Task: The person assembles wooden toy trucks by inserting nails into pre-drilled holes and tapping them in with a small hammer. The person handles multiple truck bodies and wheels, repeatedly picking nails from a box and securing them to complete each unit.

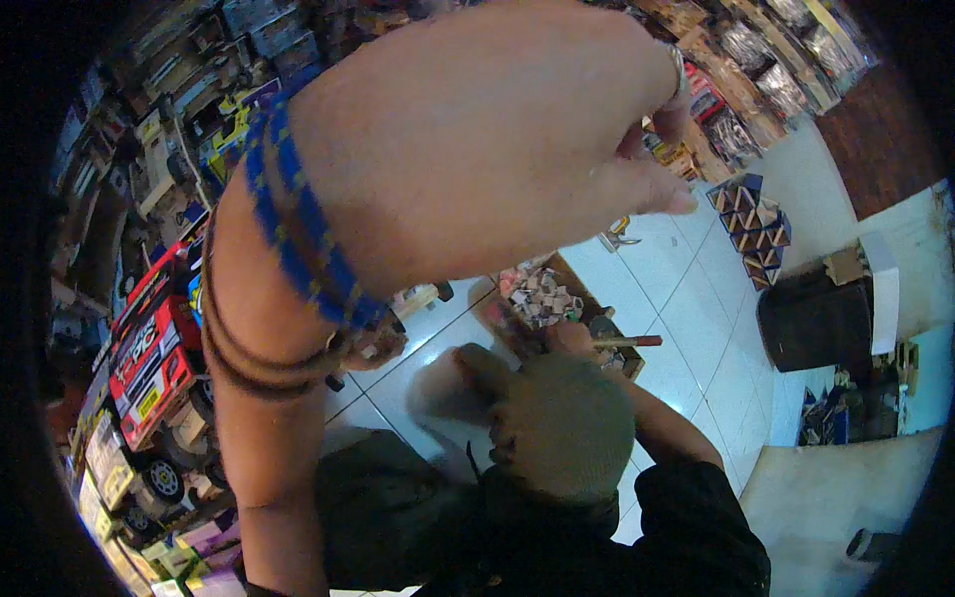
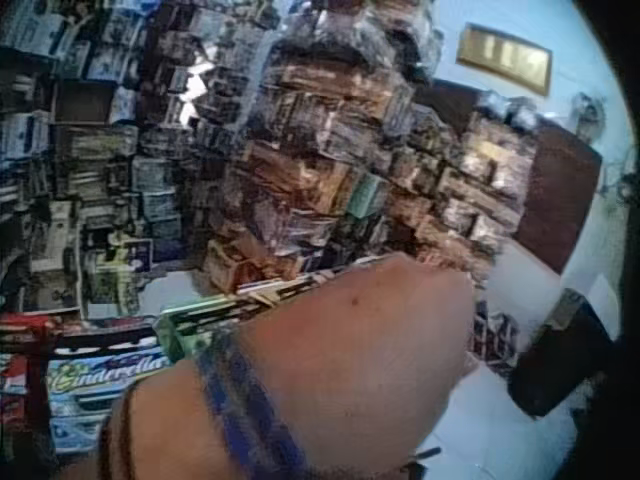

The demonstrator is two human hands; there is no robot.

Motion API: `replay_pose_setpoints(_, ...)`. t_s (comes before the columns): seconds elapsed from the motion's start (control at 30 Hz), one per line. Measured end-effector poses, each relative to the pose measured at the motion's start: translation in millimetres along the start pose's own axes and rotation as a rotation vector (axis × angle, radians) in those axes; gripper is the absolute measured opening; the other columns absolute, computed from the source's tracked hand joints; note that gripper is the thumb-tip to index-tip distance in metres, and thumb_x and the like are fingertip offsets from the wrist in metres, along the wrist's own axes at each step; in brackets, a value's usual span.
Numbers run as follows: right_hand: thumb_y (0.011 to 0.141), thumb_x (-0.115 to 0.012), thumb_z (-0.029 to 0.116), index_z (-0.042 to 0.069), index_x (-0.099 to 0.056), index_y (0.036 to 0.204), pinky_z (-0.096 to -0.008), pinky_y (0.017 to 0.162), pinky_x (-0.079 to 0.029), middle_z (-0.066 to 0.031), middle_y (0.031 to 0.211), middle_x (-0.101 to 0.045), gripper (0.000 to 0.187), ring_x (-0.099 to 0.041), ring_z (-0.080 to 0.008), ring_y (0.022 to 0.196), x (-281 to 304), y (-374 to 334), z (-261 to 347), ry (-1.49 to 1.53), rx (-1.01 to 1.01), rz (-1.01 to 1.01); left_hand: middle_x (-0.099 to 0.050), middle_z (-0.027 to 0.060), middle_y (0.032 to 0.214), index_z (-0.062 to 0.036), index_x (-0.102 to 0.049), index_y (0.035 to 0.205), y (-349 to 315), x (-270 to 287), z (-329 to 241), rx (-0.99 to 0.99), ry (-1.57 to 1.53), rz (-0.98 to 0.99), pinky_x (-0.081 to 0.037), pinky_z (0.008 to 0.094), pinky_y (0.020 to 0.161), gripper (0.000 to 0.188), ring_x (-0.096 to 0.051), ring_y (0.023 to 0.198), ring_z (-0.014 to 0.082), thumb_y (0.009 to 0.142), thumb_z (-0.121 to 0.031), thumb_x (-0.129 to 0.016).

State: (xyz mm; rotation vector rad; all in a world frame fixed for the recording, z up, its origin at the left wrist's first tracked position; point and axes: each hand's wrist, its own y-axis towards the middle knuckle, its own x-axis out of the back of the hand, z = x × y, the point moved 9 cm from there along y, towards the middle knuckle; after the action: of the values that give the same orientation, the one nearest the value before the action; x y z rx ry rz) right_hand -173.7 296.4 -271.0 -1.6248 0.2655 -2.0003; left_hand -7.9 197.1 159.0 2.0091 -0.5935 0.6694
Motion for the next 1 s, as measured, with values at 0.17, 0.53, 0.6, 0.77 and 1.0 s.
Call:
replay_pose_setpoints(0.17, 0.096, -0.064, 0.041, 0.007, -0.062, 0.131, -0.0463, 0.089, -0.054, -0.0201, 0.116, -0.071, 0.049, -0.069, -0.0371, 0.105, 15, -5, -44, 0.098, -0.105, -0.135, -0.075, 0.0092, 0.100, -0.0059, -0.073, 0.111, -23, 8, -3, 0.036, 0.062, -0.008, -0.056, 0.0351, 0.074, 0.032, -0.071, 0.084, 0.0221, 0.087, -0.026, -0.077)
replay_pose_setpoints(0.53, 0.087, -0.071, 0.048, 0.012, -0.068, 0.117, -0.0478, 0.081, -0.058, -0.0144, 0.093, -0.074, 0.047, -0.072, -0.0349, 0.093, 47, 78, -78, -0.168, -0.148, -0.072, -0.074, 0.0115, 0.100, -0.0059, -0.072, 0.112, -48, 23, 1, 0.261, 0.256, -0.003, -0.055, 0.0359, 0.071, 0.033, -0.070, 0.081, 0.0230, 0.083, -0.019, -0.081)
replay_pose_setpoints(0.6, 0.083, -0.074, 0.052, 0.011, -0.073, 0.110, -0.0466, 0.080, -0.056, -0.0149, 0.092, -0.074, 0.049, -0.072, -0.0344, 0.094, 65, 75, -88, -0.105, -0.130, -0.130, -0.073, 0.0119, 0.100, -0.0059, -0.072, 0.113, -49, 18, 4, 0.337, 0.262, 0.037, -0.055, 0.0360, 0.070, 0.034, -0.070, 0.080, 0.0231, 0.083, -0.018, -0.082)
replay_pose_setpoints(0.77, 0.086, -0.075, 0.053, 0.011, -0.075, 0.117, -0.0320, 0.060, -0.046, -0.0048, 0.089, -0.075, 0.052, -0.062, -0.0149, 0.071, 107, 42, -104, 0.693, 0.021, 0.126, -0.073, 0.0123, 0.101, -0.0028, -0.071, 0.113, -32, -21, 23, 0.440, 0.174, 0.234, -0.055, 0.0344, 0.070, 0.035, -0.071, 0.082, 0.0228, 0.083, -0.017, -0.082)
replay_pose_setpoints(1.0, 0.093, -0.074, 0.027, -0.003, -0.069, 0.123, -0.0204, 0.047, -0.030, -0.0092, 0.097, -0.071, 0.043, -0.046, -0.0034, 0.058, 228, -4, -60, 1.573, 0.353, 0.260, -0.071, 0.0167, 0.094, -0.0024, -0.070, 0.108, 22, -102, 45, 0.372, 0.066, 0.357, -0.055, 0.0395, 0.067, 0.025, -0.070, 0.078, 0.0314, 0.089, -0.017, -0.075)
